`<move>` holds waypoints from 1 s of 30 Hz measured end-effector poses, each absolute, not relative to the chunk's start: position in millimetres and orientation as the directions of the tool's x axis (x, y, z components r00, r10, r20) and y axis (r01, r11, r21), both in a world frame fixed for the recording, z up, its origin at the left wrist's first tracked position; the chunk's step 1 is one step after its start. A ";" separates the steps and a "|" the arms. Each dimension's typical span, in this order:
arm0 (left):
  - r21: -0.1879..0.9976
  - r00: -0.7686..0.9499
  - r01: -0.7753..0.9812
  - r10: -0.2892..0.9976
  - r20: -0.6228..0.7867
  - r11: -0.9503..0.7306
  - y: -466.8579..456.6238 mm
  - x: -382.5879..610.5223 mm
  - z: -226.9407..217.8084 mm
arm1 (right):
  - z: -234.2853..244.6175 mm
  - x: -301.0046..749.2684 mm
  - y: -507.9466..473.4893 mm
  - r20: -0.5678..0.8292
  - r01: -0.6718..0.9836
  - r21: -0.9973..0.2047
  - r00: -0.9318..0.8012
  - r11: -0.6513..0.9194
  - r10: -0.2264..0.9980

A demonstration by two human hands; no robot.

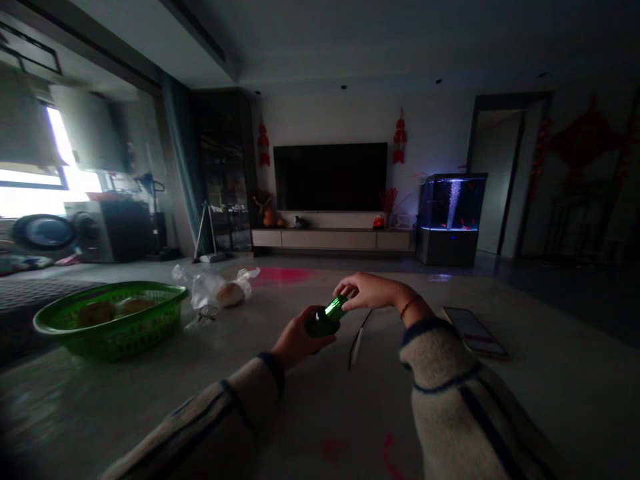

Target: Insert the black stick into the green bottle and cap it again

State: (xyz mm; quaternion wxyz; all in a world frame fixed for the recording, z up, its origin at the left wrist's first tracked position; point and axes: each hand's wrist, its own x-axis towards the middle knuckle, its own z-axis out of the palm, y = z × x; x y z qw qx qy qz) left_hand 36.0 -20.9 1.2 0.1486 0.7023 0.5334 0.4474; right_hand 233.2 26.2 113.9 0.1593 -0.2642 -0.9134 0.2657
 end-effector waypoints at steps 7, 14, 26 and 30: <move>0.681 0.041 0.627 0.889 0.457 -0.379 -21.1 35.1 1.1 | 113.8 233.3 25.2 0.143 0.408 -0.568 -0.807 0.715 0.573; 0.686 0.052 0.628 0.899 0.435 -0.368 -21.6 33.6 0.8 | 111.8 233.4 28.2 0.110 0.425 -0.584 -0.803 0.692 0.586; 0.742 0.046 0.543 0.896 0.442 -0.393 -21.6 37.3 2.3 | 115.8 232.9 21.7 0.149 0.398 -0.567 -0.811 0.721 0.565; 0.786 0.044 0.491 0.911 0.409 -0.376 -20.0 37.8 1.2 | 115.6 233.2 21.8 0.162 0.367 -0.597 -0.816 0.714 0.555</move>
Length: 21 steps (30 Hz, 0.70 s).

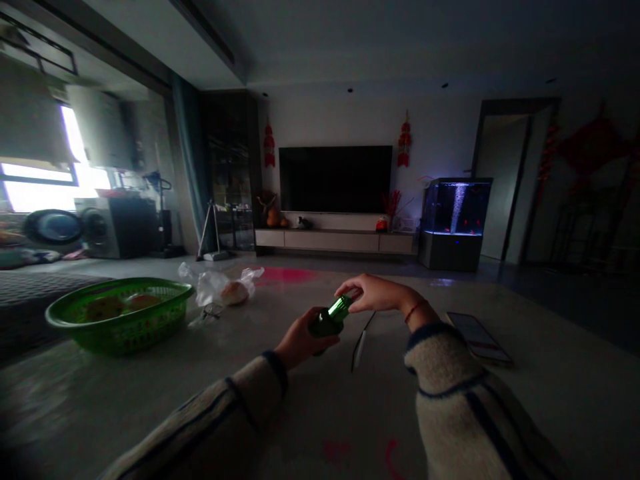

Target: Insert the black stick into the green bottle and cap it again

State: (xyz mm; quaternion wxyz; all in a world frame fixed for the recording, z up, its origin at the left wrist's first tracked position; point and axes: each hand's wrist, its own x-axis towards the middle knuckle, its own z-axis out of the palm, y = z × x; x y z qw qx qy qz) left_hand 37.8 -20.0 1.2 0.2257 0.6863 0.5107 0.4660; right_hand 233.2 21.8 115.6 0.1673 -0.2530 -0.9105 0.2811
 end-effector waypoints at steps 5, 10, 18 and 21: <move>0.788 0.041 0.487 0.911 0.411 -0.377 -20.6 37.4 1.7 | 111.9 231.4 27.8 0.219 0.414 -0.610 -0.731 0.675 0.646; 0.779 0.038 0.508 0.913 0.407 -0.368 -23.8 38.8 5.1 | 110.4 230.1 30.0 0.169 0.481 -0.567 -0.727 0.669 0.666; 0.746 0.034 0.551 0.903 0.429 -0.375 -21.9 37.5 3.2 | 111.9 231.1 26.6 0.224 0.400 -0.585 -0.756 0.705 0.615; 0.733 0.039 0.561 0.897 0.440 -0.384 -21.9 36.5 3.3 | 114.5 230.4 23.1 0.239 0.365 -0.589 -0.774 0.721 0.586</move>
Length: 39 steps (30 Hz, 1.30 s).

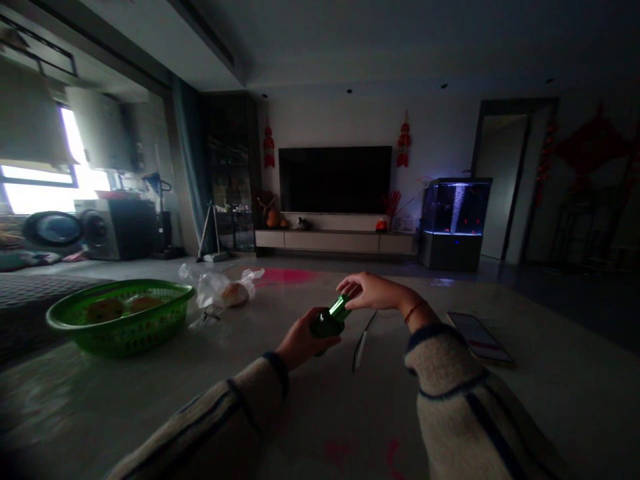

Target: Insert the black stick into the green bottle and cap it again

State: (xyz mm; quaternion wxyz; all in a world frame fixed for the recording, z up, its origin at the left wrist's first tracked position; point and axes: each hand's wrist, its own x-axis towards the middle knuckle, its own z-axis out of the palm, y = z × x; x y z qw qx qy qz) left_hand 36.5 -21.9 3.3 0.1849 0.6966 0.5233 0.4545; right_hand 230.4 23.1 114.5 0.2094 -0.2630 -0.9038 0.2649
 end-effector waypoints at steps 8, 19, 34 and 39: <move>0.758 0.052 0.517 0.899 0.436 -0.398 -21.2 38.1 3.8 | 114.0 230.0 24.8 0.255 0.346 -0.614 -0.764 0.710 0.593; 0.742 0.039 0.554 0.902 0.430 -0.378 -23.2 37.4 7.9 | 111.8 228.9 30.3 0.184 0.491 -0.583 -0.696 0.647 0.694; 0.736 0.031 0.562 0.899 0.436 -0.377 -20.2 37.0 5.0 | 112.9 232.1 29.3 0.166 0.432 -0.611 -0.750 0.664 0.640; 0.759 0.044 0.534 0.909 0.414 -0.372 -20.7 39.2 5.8 | 112.5 228.9 28.7 0.099 0.505 -0.658 -0.677 0.559 0.729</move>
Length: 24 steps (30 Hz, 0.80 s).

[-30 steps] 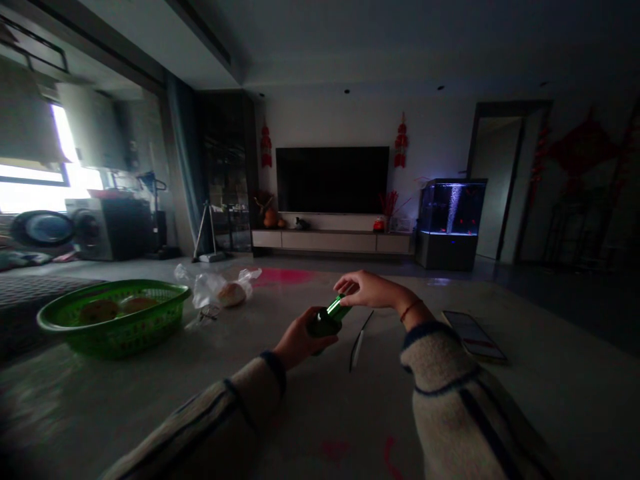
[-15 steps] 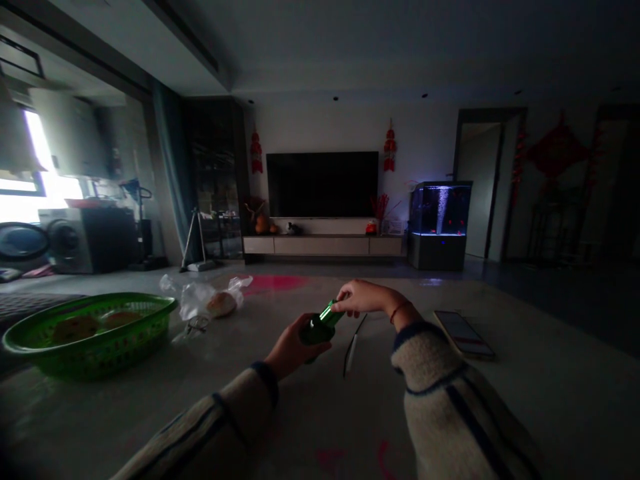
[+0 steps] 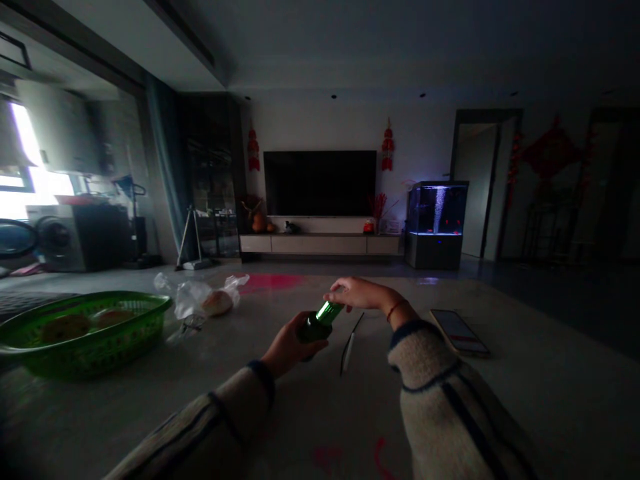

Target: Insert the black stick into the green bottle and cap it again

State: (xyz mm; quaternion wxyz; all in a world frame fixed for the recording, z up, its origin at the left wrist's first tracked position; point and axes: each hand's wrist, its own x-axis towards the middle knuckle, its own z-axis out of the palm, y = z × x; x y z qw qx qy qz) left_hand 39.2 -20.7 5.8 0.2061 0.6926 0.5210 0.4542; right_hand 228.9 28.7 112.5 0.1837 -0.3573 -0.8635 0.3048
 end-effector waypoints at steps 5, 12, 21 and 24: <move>0.769 0.035 0.531 0.915 0.401 -0.357 -23.6 40.4 9.7 | 112.3 228.1 28.3 0.102 0.471 -0.656 -0.719 0.590 0.688; 0.755 0.025 0.540 0.904 0.428 -0.372 -22.6 39.2 9.1 | 112.2 229.7 29.7 0.182 0.410 -0.622 -0.753 0.667 0.633; 0.731 0.034 0.565 0.895 0.444 -0.384 -22.0 38.7 9.6 | 110.5 229.7 31.0 0.203 0.424 -0.609 -0.734 0.671 0.648; 0.729 0.032 0.565 0.893 0.448 -0.386 -22.8 39.7 10.4 | 109.6 228.5 31.2 0.140 0.426 -0.651 -0.746 0.628 0.651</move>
